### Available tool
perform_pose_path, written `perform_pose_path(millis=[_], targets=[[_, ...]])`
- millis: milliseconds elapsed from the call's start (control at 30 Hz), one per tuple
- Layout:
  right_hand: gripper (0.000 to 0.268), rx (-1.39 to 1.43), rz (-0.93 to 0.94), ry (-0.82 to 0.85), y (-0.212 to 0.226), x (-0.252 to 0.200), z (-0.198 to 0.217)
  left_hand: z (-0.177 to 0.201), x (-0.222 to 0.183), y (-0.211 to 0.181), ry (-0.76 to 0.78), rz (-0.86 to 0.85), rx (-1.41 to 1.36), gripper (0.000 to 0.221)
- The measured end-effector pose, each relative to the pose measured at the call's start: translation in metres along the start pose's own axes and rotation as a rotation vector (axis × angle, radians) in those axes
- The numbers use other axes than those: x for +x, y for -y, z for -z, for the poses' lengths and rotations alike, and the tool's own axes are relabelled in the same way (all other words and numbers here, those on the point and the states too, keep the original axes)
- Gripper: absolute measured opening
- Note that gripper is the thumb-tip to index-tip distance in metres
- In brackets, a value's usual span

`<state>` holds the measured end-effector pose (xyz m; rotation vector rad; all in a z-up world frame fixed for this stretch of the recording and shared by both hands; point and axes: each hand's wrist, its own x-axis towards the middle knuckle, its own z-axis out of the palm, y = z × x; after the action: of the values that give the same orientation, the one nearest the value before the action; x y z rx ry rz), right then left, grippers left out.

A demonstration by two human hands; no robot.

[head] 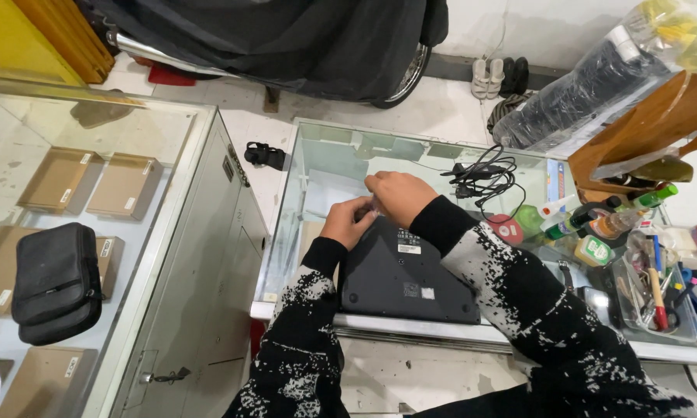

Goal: Screwing the back casing of a laptop using a manual screwdriver.

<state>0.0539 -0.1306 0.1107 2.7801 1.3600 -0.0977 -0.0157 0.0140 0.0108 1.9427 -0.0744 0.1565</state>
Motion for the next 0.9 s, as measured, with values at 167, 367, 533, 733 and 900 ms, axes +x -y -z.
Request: perform_pose_path(millis=[167, 367, 533, 733, 900], targets=[[0.022, -0.070, -0.114, -0.005, -0.009, 0.011, -0.028, -0.004, 0.001, 0.007, -0.002, -0.020, 0.019, 0.025], [0.022, -0.014, -0.055, 0.011, -0.009, 0.008, -0.027, 0.000, -0.003, -0.003, 0.007, 0.005, 0.015, 0.027], [0.021, 0.285, -0.084, -0.150, -0.033, -0.041, -0.006, -0.002, -0.003, -0.005, -0.008, -0.023, 0.027, 0.043], [0.018, 0.928, -0.667, -0.780, -0.074, -0.188, -0.100, -0.022, 0.008, -0.004, -0.011, 0.128, 0.311, 0.037], [0.008, 1.139, -1.060, -1.201, -0.041, -0.251, -0.177, -0.055, 0.040, 0.008, -0.091, 0.159, 0.556, 0.018]])
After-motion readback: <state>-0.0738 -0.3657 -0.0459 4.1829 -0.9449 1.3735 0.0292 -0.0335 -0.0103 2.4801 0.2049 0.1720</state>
